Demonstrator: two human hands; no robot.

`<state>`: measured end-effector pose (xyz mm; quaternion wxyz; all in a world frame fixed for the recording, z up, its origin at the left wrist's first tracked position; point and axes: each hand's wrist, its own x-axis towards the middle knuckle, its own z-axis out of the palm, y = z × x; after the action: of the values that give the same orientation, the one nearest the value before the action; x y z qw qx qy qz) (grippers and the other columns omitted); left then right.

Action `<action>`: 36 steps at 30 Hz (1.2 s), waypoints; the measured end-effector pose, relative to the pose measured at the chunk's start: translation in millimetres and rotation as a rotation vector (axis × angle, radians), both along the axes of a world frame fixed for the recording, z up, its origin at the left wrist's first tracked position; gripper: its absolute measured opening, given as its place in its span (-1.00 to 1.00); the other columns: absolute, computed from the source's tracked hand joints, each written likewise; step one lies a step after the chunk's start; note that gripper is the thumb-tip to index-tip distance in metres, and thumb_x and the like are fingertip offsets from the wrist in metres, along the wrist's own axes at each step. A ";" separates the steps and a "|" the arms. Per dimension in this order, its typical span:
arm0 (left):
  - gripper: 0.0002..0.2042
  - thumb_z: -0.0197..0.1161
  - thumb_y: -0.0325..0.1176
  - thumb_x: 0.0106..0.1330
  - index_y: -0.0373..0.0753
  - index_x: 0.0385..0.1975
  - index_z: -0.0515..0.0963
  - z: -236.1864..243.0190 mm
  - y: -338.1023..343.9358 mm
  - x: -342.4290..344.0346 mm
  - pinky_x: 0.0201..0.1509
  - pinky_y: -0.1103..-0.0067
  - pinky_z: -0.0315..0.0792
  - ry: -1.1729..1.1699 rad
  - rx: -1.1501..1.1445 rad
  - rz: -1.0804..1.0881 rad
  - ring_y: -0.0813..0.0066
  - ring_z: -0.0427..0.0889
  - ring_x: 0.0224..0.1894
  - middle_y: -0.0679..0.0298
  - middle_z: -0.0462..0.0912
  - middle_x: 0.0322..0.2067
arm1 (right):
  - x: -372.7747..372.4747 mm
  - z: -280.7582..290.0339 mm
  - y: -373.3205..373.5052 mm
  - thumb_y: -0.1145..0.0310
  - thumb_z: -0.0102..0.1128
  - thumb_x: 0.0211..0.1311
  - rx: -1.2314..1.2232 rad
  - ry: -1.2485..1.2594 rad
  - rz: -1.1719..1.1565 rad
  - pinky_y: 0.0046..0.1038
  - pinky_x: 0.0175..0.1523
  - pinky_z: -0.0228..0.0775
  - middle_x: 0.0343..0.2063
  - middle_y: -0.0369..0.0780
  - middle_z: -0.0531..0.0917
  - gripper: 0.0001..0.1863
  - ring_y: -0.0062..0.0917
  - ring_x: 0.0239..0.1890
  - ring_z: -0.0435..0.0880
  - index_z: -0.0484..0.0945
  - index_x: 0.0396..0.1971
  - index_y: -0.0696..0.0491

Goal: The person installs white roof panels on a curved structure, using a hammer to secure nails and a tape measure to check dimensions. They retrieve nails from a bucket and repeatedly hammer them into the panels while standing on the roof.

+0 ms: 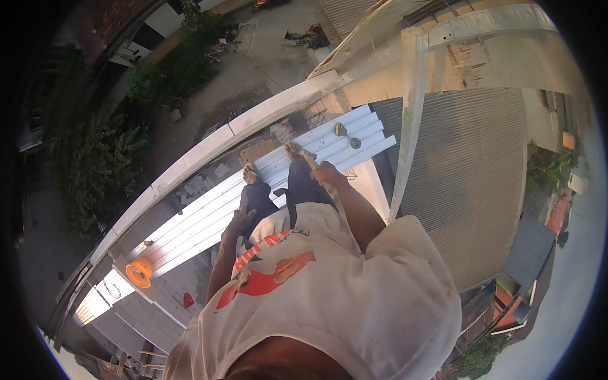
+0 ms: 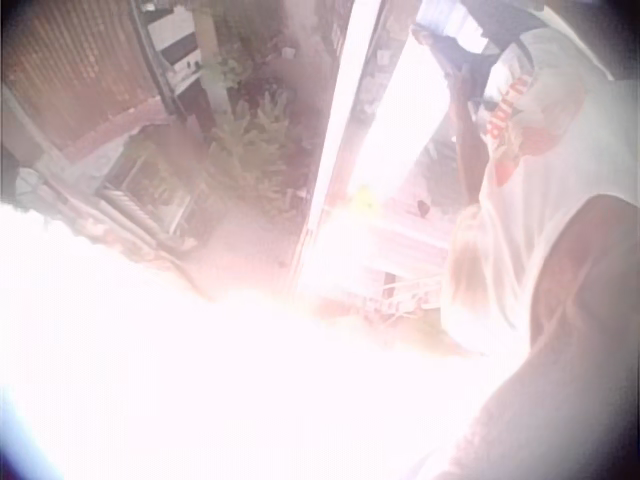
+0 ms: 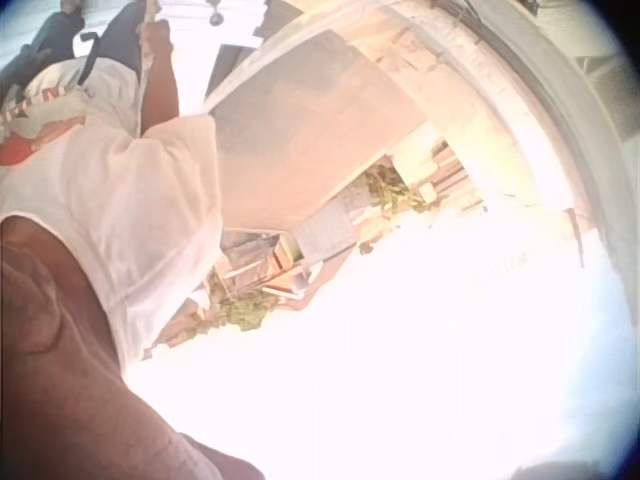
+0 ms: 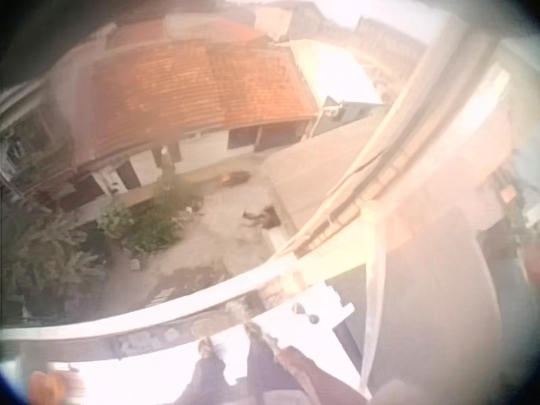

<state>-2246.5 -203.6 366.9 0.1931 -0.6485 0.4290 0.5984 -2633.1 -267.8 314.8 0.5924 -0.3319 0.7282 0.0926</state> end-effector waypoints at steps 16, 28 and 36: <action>-0.35 0.46 -0.03 0.22 -0.23 0.25 0.48 -211.8 -103.7 -80.2 0.28 -0.04 0.36 -0.236 -0.566 -0.641 -0.18 0.43 0.28 -0.09 0.38 0.29 | -70.3 -276.1 34.1 0.34 0.27 0.07 -0.077 0.325 0.021 -0.11 0.05 0.58 -0.16 0.07 0.75 -0.48 -0.04 -0.02 0.74 0.53 0.09 0.14; -0.51 0.37 0.01 0.30 -0.28 0.03 0.63 -423.6 -197.7 -216.0 0.17 0.12 0.51 0.040 -0.568 -1.127 0.06 0.72 0.02 0.04 0.72 -0.04 | -158.0 -475.3 93.2 0.49 0.09 0.17 -0.420 0.301 0.094 -0.09 0.09 0.53 0.01 -0.11 0.69 -0.40 -0.13 0.01 0.71 0.40 0.28 -0.06; -0.60 0.31 -0.16 0.39 -0.33 0.07 0.58 -518.5 -241.1 -305.3 0.15 0.17 0.54 0.413 -0.743 -0.795 0.00 0.70 0.06 -0.02 0.69 0.04 | -179.2 -532.3 126.8 0.21 0.17 0.31 -0.625 0.268 0.064 -0.17 0.14 0.54 0.07 -0.15 0.64 -0.47 -0.19 0.13 0.65 0.42 0.26 0.00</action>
<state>-2551.8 -444.7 -151.6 0.0748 -0.3319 0.8494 0.4035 -2812.2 -140.9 -217.5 0.3577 -0.5050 0.7820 -0.0736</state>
